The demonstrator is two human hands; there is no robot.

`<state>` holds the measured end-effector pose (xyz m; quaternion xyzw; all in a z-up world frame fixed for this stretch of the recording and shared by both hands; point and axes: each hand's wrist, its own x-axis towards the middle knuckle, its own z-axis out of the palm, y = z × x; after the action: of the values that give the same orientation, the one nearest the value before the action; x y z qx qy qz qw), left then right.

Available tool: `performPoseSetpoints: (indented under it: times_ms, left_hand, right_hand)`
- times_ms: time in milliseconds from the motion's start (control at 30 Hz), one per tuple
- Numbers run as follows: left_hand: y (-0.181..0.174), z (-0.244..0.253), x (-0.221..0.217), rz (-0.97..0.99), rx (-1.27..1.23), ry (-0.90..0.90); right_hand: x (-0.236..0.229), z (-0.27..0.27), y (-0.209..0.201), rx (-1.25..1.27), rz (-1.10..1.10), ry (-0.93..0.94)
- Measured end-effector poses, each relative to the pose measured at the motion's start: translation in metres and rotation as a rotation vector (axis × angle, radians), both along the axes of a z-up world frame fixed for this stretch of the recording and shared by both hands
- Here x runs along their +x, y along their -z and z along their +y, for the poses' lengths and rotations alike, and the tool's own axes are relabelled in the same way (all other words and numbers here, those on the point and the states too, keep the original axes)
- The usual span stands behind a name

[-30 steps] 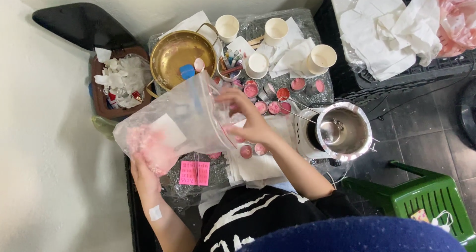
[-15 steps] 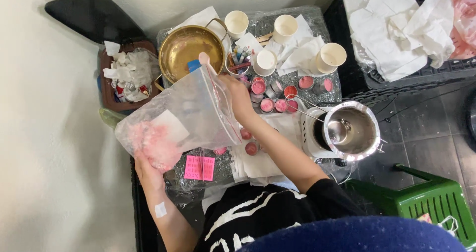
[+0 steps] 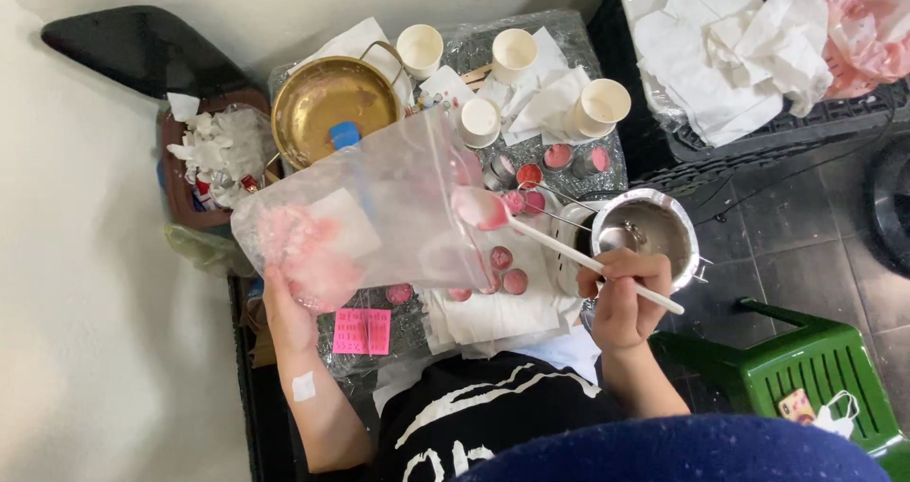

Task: Preparing pink wax chips by scooping them into a melting pot and stirring.

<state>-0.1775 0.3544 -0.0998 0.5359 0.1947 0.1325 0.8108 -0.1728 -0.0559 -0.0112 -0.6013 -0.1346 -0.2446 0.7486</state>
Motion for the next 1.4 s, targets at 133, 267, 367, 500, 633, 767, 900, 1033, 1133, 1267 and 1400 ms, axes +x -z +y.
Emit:
performPoseSetpoints:
  times_ms: [133,267,367,500,633,767,900,1033,1133,1267,1400]
  left_hand:
    - [0.045,-0.006,0.009,-0.019,0.178,0.122]
    - [-0.022,-0.061,0.032,0.047,0.195,0.406]
    - [-0.059,-0.094,0.053,-0.103,0.366,0.527]
    - [-0.08,-0.135,0.074,-0.18,0.531,0.629]
    - [-0.1,-0.161,0.105,-0.307,0.537,0.698]
    - [-0.105,-0.185,0.132,-0.289,0.57,0.788]
    - [-0.119,-0.212,0.148,-0.348,0.578,0.894]
    - [-0.133,-0.229,0.153,-0.437,0.617,0.929]
    - [-0.143,-0.231,0.153,-0.426,0.729,0.908]
    - [-0.135,-0.219,0.152,-0.424,0.65,0.875]
    - [-0.124,-0.199,0.148,-0.301,0.643,0.815]
  right_hand:
    - [0.011,-0.017,-0.038,-0.208,0.087,-0.111]
    - [0.025,-0.033,-0.083,-0.655,0.057,-0.166]
    - [0.032,-0.045,-0.098,-0.75,0.087,-0.091]
    - [0.046,-0.062,-0.105,-0.794,0.148,-0.069]
    - [0.046,-0.094,-0.081,-0.752,0.216,-0.078]
    - [0.036,-0.135,-0.042,-0.615,0.184,-0.13]
    - [0.025,-0.162,-0.02,-0.459,0.323,-0.027]
    - [0.029,-0.153,-0.047,-0.341,0.358,-0.116]
    - [0.035,-0.151,-0.048,-0.363,0.15,-0.259]
    - [0.037,-0.164,-0.034,-0.243,0.209,-0.319]
    - [0.036,-0.172,-0.018,-0.232,0.212,-0.135]
